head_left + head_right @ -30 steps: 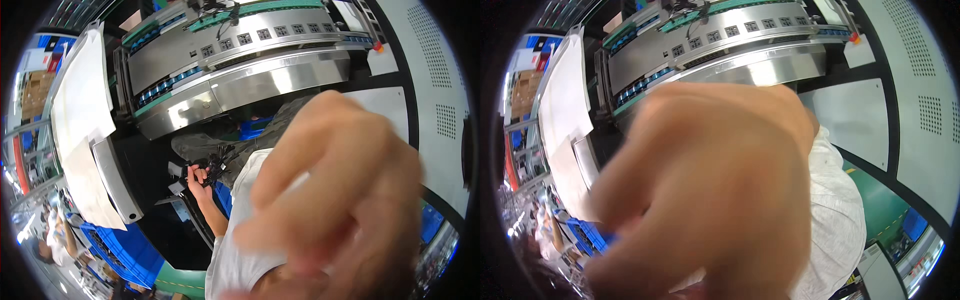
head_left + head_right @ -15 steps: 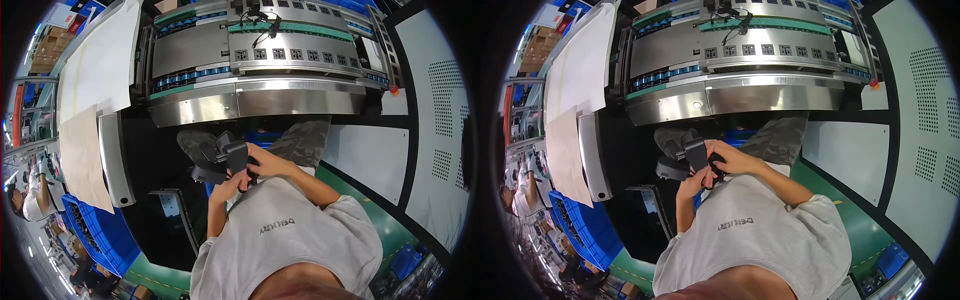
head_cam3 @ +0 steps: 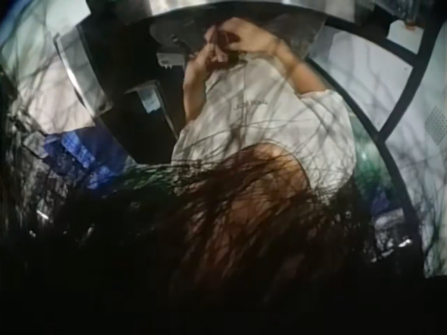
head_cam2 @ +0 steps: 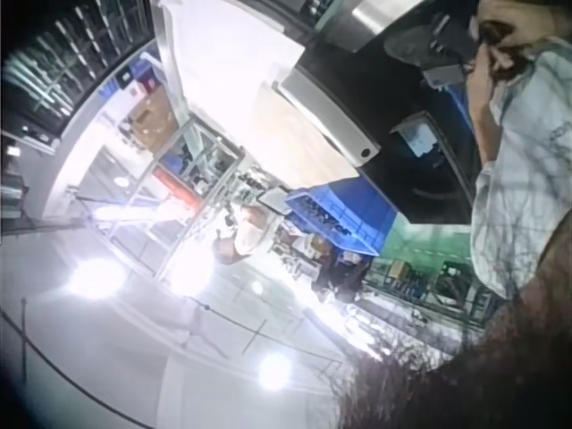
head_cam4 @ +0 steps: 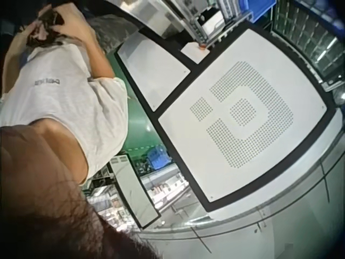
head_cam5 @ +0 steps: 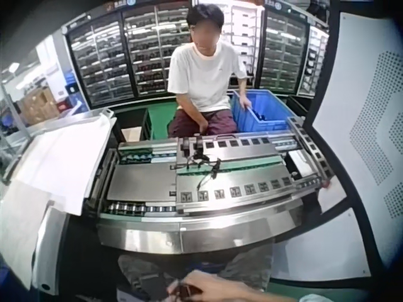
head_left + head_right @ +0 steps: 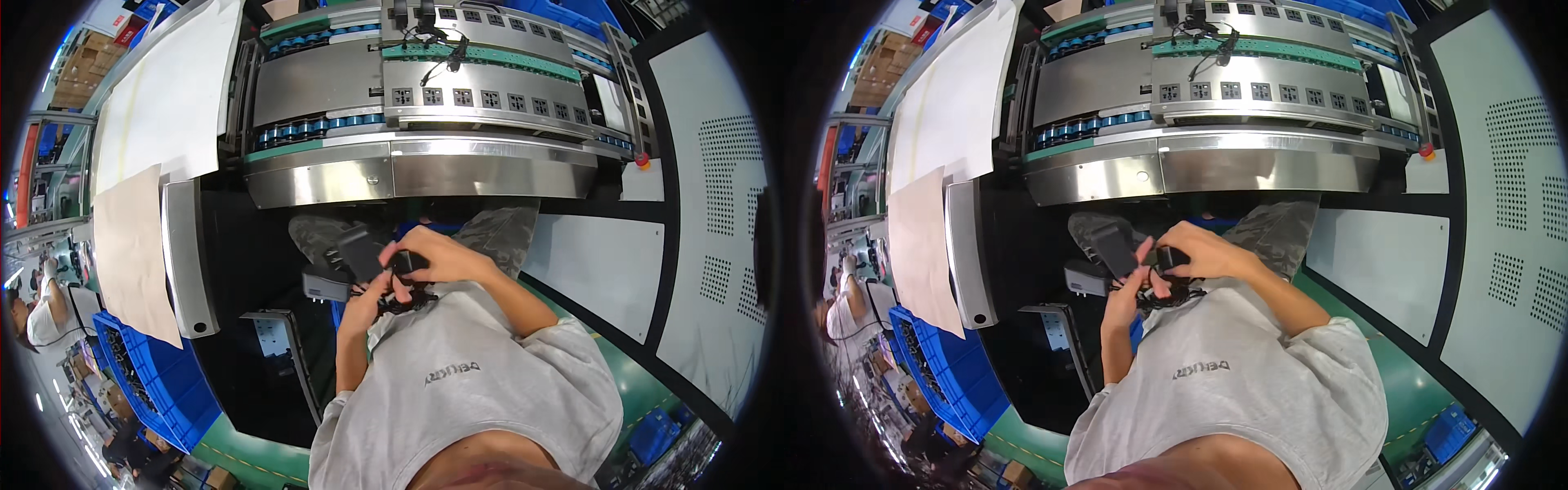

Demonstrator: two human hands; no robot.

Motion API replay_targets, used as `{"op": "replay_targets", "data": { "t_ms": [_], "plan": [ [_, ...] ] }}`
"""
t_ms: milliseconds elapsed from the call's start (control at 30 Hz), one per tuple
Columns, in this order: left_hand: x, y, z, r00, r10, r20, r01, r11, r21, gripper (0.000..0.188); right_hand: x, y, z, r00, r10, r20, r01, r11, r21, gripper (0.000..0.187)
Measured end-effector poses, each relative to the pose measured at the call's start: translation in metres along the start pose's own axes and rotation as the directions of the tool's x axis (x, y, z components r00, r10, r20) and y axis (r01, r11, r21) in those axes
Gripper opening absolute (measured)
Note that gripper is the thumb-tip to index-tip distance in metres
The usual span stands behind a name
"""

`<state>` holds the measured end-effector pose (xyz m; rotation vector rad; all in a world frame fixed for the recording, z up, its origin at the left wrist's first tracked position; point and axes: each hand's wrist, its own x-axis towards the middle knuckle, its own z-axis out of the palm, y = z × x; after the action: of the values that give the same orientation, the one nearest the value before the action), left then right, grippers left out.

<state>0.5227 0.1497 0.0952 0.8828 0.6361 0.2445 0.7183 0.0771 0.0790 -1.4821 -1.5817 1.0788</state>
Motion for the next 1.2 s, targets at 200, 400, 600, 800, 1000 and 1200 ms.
{"op": "replay_targets", "data": {
  "t_ms": [200,400,600,800,1000,1200],
  "plan": [
    [-0.009,0.004,-0.041,0.935,0.198,-0.293,-0.214,0.977,-0.024,0.046,-0.047,-0.006,-0.051,0.987,0.016,0.159,-0.097,0.852,0.515,0.045],
    [0.004,-0.034,-0.116,0.88,0.379,-0.286,-0.473,0.745,-0.47,0.049,-0.056,-0.039,-0.098,0.802,0.17,-0.572,0.476,0.396,0.785,0.062],
    [0.026,-0.057,-0.122,0.849,0.304,-0.432,-0.51,0.683,-0.523,0.047,-0.03,-0.059,-0.144,0.603,0.13,-0.787,0.612,0.558,0.561,0.052],
    [0.045,-0.078,-0.136,0.735,0.259,-0.627,-0.335,0.942,-0.002,0.045,0.065,0.016,-0.178,0.516,0.17,-0.84,0.049,0.973,0.227,0.051],
    [0.054,-0.117,-0.169,0.713,0.369,-0.596,-0.094,0.893,0.44,0.037,0.132,0.071,-0.185,0.691,0.191,-0.697,-0.356,0.929,-0.1,0.047],
    [0.054,-0.124,-0.168,0.684,0.455,-0.57,0.183,0.649,0.738,0.029,0.167,0.091,-0.192,0.808,0.187,-0.558,-0.422,0.845,-0.328,0.052]
  ]
}}
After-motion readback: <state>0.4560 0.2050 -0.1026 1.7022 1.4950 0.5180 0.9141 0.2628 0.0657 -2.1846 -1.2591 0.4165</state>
